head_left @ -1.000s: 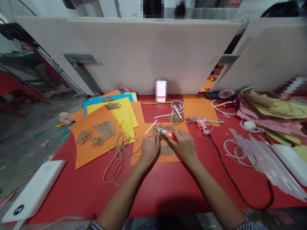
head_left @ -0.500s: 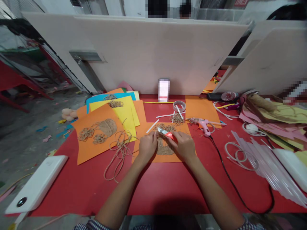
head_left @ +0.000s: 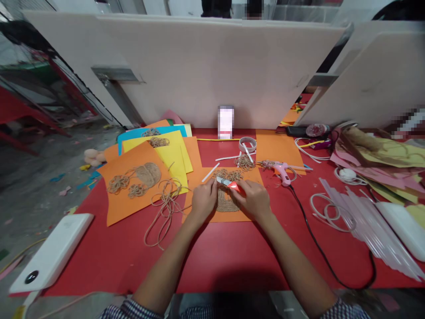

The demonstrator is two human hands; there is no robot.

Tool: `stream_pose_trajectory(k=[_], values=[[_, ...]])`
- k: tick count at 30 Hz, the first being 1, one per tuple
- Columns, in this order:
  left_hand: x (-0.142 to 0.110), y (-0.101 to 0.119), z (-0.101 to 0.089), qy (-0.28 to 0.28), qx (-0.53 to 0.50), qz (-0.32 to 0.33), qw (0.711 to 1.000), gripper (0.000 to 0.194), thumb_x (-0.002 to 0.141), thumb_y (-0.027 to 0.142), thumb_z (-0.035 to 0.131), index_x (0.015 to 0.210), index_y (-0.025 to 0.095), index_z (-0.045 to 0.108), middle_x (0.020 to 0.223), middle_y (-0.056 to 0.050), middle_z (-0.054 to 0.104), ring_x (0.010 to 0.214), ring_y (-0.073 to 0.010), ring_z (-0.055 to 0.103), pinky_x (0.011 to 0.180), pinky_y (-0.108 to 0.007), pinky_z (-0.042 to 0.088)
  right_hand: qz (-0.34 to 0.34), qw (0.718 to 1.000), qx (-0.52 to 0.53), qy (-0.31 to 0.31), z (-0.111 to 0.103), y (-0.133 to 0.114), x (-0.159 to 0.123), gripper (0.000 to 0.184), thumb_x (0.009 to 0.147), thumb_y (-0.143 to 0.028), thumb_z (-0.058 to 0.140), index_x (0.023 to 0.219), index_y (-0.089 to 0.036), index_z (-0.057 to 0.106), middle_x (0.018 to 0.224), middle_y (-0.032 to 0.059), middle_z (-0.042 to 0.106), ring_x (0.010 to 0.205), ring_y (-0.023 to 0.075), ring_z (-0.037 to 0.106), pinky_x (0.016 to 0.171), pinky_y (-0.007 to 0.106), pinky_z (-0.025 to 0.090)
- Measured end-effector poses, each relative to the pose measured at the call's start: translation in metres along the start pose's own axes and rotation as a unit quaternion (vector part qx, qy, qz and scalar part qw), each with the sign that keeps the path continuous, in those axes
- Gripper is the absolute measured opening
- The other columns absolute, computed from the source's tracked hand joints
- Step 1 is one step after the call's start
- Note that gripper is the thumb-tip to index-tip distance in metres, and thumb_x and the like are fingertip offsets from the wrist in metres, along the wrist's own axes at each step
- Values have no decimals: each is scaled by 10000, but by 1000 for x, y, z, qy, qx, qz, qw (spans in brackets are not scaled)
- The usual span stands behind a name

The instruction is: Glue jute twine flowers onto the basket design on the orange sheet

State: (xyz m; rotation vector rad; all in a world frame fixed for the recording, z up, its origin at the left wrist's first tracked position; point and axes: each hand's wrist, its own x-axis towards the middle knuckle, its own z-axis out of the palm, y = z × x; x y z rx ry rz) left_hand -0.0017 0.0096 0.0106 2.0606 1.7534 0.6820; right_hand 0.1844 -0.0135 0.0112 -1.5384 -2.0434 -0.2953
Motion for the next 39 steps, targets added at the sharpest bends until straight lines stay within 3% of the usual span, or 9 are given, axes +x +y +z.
stream_pose_trajectory(k=[13,18,20,23,27,31,34,36,39], values=[[-1,5,4,-17,14,13,1000,379,1029,337,353,984,182,695,792,-77,731,698,-202,647,641,-278,356,28,999,-23,12,-5,4,3,429,979,-541,476,890,-190,706,687,46,645,627,160,538,620,291,270],[-24,33,19,-135,11,127,983,263,970,271,450,926,190,696,801,-95,732,700,-217,648,661,-295,408,118,993,-29,10,-2,17,13,451,981,-561,451,872,-183,673,744,56,674,629,157,544,586,285,235],[-26,39,21,-149,-36,137,979,285,975,270,426,908,187,691,814,-91,732,703,-213,648,687,-306,432,142,989,-46,-2,-1,26,15,420,976,-550,468,895,-185,659,774,62,683,646,168,552,585,286,231],[-18,35,20,-98,-185,74,975,344,999,326,378,920,186,682,786,-59,717,738,-190,651,720,-294,454,161,982,-94,-21,0,39,12,388,972,-518,481,915,-172,647,768,95,679,678,208,558,596,300,242],[-7,20,18,-116,-393,-23,912,377,966,498,424,991,170,608,442,70,450,415,-120,440,498,-231,356,183,971,-144,-49,-1,54,2,357,957,-473,506,910,-147,643,814,170,672,791,283,570,638,336,304],[-4,14,15,-138,-468,-35,872,408,902,577,512,885,172,556,411,98,393,365,-77,330,443,-204,293,195,966,-152,-72,-4,61,-2,322,907,-456,579,896,-144,657,856,192,658,867,314,555,685,371,362],[-3,14,12,-137,-471,-30,871,398,891,562,542,862,166,566,440,85,423,386,-73,364,438,-196,292,169,982,-76,-20,-6,50,0,316,906,-432,580,995,-145,678,1009,199,648,960,318,542,787,412,407],[-3,14,12,-139,-467,-29,873,379,902,541,536,881,165,573,458,79,446,389,-75,381,433,-196,299,142,988,57,-3,-5,34,3,290,940,-406,539,1020,-174,694,1044,157,655,978,283,557,863,416,424],[-4,14,15,-141,-446,-16,884,361,923,521,519,868,168,574,490,66,494,391,-74,397,439,-201,320,122,945,301,-38,1,5,6,269,952,-408,537,968,-204,711,988,85,693,933,210,617,859,346,469]])
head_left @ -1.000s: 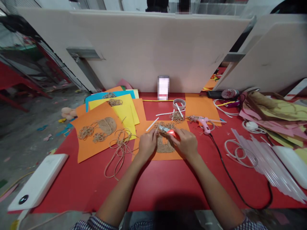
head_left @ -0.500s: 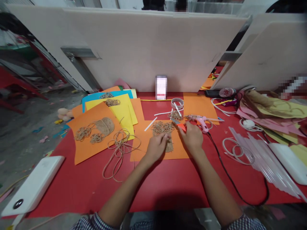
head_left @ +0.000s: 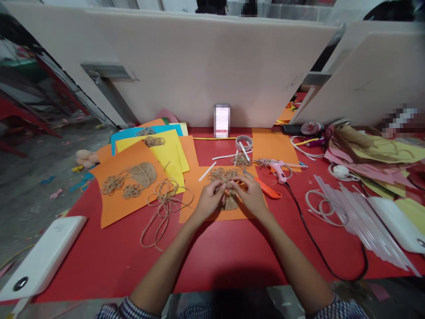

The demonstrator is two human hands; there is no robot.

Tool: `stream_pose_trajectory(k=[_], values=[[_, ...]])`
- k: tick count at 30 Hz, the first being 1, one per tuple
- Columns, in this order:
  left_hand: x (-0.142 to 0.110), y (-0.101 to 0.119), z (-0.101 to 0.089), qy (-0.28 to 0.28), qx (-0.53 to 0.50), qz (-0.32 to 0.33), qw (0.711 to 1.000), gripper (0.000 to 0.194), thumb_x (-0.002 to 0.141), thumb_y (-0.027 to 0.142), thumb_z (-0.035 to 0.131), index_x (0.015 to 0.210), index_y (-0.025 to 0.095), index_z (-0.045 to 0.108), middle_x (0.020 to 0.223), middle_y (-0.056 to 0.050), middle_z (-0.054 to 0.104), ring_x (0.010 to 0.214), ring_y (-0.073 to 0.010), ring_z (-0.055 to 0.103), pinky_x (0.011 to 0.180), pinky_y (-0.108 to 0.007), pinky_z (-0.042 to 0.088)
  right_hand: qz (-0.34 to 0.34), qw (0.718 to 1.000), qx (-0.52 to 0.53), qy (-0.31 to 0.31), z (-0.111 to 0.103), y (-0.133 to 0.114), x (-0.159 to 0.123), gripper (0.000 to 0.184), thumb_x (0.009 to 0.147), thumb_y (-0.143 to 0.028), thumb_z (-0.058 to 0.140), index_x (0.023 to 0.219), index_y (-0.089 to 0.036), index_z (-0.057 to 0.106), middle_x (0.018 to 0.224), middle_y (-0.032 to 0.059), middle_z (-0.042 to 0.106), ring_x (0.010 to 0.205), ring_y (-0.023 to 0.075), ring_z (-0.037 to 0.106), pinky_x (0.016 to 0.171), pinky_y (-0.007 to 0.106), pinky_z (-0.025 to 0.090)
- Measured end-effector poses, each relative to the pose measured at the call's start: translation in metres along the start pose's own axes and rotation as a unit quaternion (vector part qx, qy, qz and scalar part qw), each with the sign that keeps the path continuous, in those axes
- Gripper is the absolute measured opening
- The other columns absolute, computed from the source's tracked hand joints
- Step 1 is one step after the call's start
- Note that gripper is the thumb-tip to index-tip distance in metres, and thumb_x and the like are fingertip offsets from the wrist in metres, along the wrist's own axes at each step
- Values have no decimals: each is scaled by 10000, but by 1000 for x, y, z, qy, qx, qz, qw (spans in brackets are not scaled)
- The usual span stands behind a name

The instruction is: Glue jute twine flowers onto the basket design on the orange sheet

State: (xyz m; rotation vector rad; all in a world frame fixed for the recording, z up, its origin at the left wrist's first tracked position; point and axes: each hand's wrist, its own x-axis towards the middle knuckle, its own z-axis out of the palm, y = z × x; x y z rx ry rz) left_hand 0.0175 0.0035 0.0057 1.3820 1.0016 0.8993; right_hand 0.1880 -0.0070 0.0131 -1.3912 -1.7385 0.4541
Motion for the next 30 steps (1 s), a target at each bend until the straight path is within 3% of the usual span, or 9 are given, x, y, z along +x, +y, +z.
stream_pose_trajectory(k=[6,9,13,16,18,20,23,26,30], values=[[1,5,-11,41,164,23,985,378,978,440,412,859,170,649,647,-17,654,569,-143,579,605,-263,449,97,978,176,54,16,-6,-3,316,876,-489,607,819,-191,696,873,59,700,845,194,642,694,284,485],[4,10,-37,156,387,44,908,367,975,334,389,851,183,700,822,-84,717,827,-226,627,815,-354,460,127,965,190,129,1,10,3,338,866,-512,594,861,-187,689,913,60,700,892,203,637,751,307,485],[9,12,-74,176,591,21,787,404,957,234,329,889,130,714,997,-188,693,986,-306,576,973,-476,393,117,931,185,292,-26,35,15,379,905,-532,498,829,-181,619,940,89,682,941,218,625,834,352,477],[6,18,-79,244,604,-12,758,411,953,254,344,1115,90,684,1142,-219,648,1138,-370,498,983,-534,384,114,907,195,354,-39,40,21,401,938,-563,417,798,-206,533,848,57,647,785,179,606,721,319,471],[3,26,-69,319,583,-2,747,456,953,275,376,1336,119,566,1351,-205,556,1293,-401,381,997,-562,371,113,917,201,325,-41,35,21,394,957,-556,396,769,-221,483,723,1,581,622,138,523,615,277,423],[1,35,-54,318,561,43,763,461,957,306,416,1377,157,534,1391,-178,535,1358,-384,331,1046,-564,334,100,954,160,233,-37,24,19,391,970,-527,410,728,-225,461,629,-36,504,554,121,449,570,255,362],[4,42,-31,175,466,132,857,348,974,383,437,1092,176,690,1129,-135,683,1166,-313,534,1002,-458,399,44,999,8,19,-22,2,15,370,959,-484,496,708,-213,520,608,-29,524,577,128,461,577,261,303],[8,37,-18,62,326,108,937,376,968,455,459,894,182,706,863,-71,719,831,-222,638,778,-330,460,-8,989,-121,-90,-4,-18,10,298,942,-391,552,712,-201,574,660,0,605,601,136,482,591,275,271],[12,20,-17,49,240,66,967,309,901,421,568,765,165,674,697,-19,668,661,-160,591,649,-263,408,-29,976,-161,-144,7,-28,9,282,943,-355,550,714,-196,597,694,10,643,633,140,517,597,273,266]])
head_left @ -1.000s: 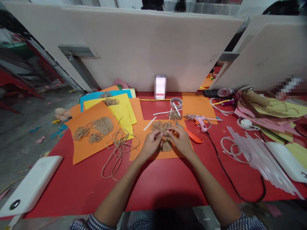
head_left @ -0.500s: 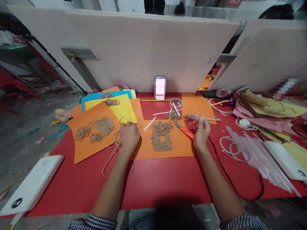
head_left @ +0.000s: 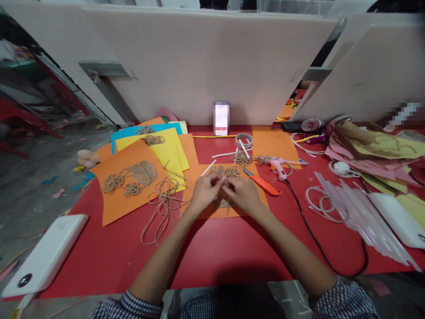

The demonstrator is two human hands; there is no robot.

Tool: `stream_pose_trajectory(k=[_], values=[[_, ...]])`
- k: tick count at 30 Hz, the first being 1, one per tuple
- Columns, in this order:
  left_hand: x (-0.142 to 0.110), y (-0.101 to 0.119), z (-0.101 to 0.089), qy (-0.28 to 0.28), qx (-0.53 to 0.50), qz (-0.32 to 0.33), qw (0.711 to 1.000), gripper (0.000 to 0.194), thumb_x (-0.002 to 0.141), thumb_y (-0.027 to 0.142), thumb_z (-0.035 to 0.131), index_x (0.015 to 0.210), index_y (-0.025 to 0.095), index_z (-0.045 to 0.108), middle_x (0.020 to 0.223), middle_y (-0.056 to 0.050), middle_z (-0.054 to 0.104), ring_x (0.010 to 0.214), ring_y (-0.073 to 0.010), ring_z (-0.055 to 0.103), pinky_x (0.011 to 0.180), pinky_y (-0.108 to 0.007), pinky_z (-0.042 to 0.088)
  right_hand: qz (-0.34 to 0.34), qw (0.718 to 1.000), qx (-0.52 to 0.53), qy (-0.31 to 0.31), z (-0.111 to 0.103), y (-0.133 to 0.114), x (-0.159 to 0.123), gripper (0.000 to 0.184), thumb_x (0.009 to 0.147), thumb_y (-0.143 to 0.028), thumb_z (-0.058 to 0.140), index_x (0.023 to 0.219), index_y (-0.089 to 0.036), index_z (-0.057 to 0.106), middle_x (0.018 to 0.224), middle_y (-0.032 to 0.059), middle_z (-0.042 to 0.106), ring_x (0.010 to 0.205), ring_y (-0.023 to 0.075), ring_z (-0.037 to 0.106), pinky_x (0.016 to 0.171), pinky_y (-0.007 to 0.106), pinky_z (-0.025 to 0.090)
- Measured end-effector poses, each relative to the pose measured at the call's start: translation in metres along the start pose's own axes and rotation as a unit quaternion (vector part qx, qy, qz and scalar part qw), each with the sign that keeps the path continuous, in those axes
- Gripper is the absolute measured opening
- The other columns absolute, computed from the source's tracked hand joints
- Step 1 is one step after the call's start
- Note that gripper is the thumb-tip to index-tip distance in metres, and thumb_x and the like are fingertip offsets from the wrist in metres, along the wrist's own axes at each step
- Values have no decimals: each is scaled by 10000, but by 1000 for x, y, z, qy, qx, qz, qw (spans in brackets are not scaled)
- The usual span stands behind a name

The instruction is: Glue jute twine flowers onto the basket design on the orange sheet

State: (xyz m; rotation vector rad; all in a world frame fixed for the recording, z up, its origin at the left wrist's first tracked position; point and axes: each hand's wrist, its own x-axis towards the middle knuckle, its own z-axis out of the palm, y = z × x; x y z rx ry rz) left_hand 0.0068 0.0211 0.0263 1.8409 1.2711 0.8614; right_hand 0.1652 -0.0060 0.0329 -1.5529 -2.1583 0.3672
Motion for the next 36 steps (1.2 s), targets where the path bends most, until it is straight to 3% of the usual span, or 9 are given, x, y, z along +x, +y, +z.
stream_pose_trajectory(k=[3,5,8,12,16,21,26,31,36], values=[[-1,-11,2,14,-88,-26,996,319,884,425,592,704,162,613,634,-1,595,616,-133,539,615,-243,394,-29,999,-18,4,-11,17,6,327,948,-452,545,751,-200,614,754,24,664,712,162,551,645,273,319],[-3,-15,1,4,-191,-59,980,341,880,456,604,697,172,563,594,17,531,564,-117,495,579,-237,385,13,994,-75,77,-24,41,10,345,957,-497,512,844,-196,635,871,70,684,851,212,572,742,305,367],[-8,-18,-8,-93,-362,-90,923,388,841,493,666,677,183,500,564,36,462,508,-99,440,537,-236,367,178,942,-228,168,-42,83,9,463,920,-570,525,1000,-127,635,1001,194,662,1003,329,546,782,380,387],[-16,-17,-24,-251,-456,-75,851,427,804,469,725,628,174,471,539,25,448,496,-94,418,524,-245,336,305,889,-303,160,-47,122,-3,683,872,-634,547,1191,-30,550,1141,291,601,1080,412,531,757,416,420],[-16,-19,-21,-188,-400,-107,891,387,837,447,702,664,170,493,582,32,438,520,-86,397,532,-242,306,343,889,-282,112,-42,133,-8,672,886,-612,521,1193,-15,548,1131,297,619,1049,409,575,773,428,440],[-8,-34,-4,-102,-285,-98,948,430,860,504,649,642,182,465,563,44,400,521,-90,367,517,-246,255,330,890,-283,140,-49,131,-4,503,934,-467,471,1161,-28,561,1065,270,656,1039,387,595,774,399,428],[-4,-48,0,-98,-308,-90,942,442,860,511,642,632,184,450,524,60,353,479,-78,307,503,-255,206,283,910,-242,183,-60,112,-9,495,935,-517,461,1198,-102,520,902,167,686,763,280,632,659,332,374],[-3,-50,0,-101,-329,-98,934,443,847,513,656,639,181,450,533,60,346,478,-73,296,495,-259,178,127,962,-205,132,-41,81,-24,420,913,-526,503,1112,-159,552,853,108,685,737,228,607,623,288,319],[-4,-48,-1,-103,-330,-103,932,430,852,500,660,654,178,455,552,62,342,482,-69,292,496,-263,169,87,969,-215,89,-21,65,-28,358,916,-488,476,1033,-170,590,823,95,679,688,208,588,585,288,256]])
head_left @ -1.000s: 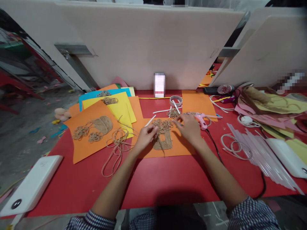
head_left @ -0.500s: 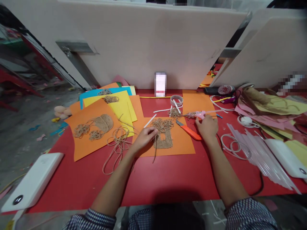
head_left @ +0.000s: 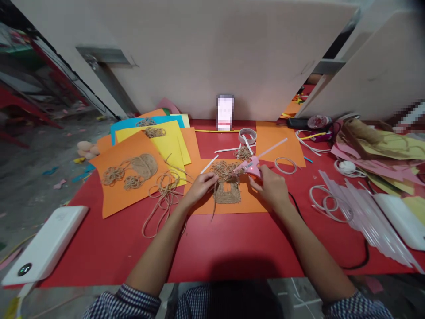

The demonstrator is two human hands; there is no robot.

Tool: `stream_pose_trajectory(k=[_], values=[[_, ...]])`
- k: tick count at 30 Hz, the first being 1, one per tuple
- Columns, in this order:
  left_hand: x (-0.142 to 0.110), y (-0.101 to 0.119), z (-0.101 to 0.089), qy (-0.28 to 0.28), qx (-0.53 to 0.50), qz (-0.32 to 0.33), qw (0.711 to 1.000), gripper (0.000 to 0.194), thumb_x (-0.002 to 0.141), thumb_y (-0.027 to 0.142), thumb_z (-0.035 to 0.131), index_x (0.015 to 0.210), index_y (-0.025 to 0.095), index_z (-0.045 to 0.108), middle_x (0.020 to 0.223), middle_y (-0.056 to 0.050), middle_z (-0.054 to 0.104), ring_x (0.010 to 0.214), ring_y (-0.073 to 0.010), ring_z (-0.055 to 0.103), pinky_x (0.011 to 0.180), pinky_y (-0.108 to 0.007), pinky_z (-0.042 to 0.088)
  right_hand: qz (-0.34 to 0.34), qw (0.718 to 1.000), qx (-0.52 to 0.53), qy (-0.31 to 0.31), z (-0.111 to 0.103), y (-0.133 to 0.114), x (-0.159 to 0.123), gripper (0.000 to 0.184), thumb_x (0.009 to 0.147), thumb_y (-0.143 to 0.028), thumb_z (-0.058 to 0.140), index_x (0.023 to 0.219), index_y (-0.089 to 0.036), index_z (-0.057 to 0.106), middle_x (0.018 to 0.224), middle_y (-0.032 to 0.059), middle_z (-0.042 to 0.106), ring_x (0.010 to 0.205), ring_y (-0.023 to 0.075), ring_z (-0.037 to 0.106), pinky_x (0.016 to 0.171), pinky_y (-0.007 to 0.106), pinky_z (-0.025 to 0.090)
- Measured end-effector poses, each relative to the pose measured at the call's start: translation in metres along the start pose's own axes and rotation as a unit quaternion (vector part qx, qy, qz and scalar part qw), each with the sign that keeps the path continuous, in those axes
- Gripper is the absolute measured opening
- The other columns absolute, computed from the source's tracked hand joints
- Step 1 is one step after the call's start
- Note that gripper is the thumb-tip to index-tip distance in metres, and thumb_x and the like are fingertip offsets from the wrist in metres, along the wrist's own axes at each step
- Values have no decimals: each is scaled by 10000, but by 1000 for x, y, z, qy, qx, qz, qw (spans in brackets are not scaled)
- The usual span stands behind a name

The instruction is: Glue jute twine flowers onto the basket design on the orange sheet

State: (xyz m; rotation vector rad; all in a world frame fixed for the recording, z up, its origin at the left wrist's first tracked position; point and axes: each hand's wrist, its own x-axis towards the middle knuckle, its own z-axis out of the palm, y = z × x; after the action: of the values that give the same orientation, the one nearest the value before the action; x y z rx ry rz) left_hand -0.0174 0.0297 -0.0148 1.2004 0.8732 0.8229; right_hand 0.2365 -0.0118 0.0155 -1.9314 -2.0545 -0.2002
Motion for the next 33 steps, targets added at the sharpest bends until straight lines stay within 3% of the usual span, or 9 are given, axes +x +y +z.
stream_pose_trajectory(k=[33], values=[[-1,3,1,0,-7,-4,1000,432,847,496,666,647,179,450,529,64,343,463,-65,290,484,-256,163,-58,998,3,-23,3,-1,-2,421,952,-462,466,1177,-134,605,872,118,729,729,216,645,600,280,306]])
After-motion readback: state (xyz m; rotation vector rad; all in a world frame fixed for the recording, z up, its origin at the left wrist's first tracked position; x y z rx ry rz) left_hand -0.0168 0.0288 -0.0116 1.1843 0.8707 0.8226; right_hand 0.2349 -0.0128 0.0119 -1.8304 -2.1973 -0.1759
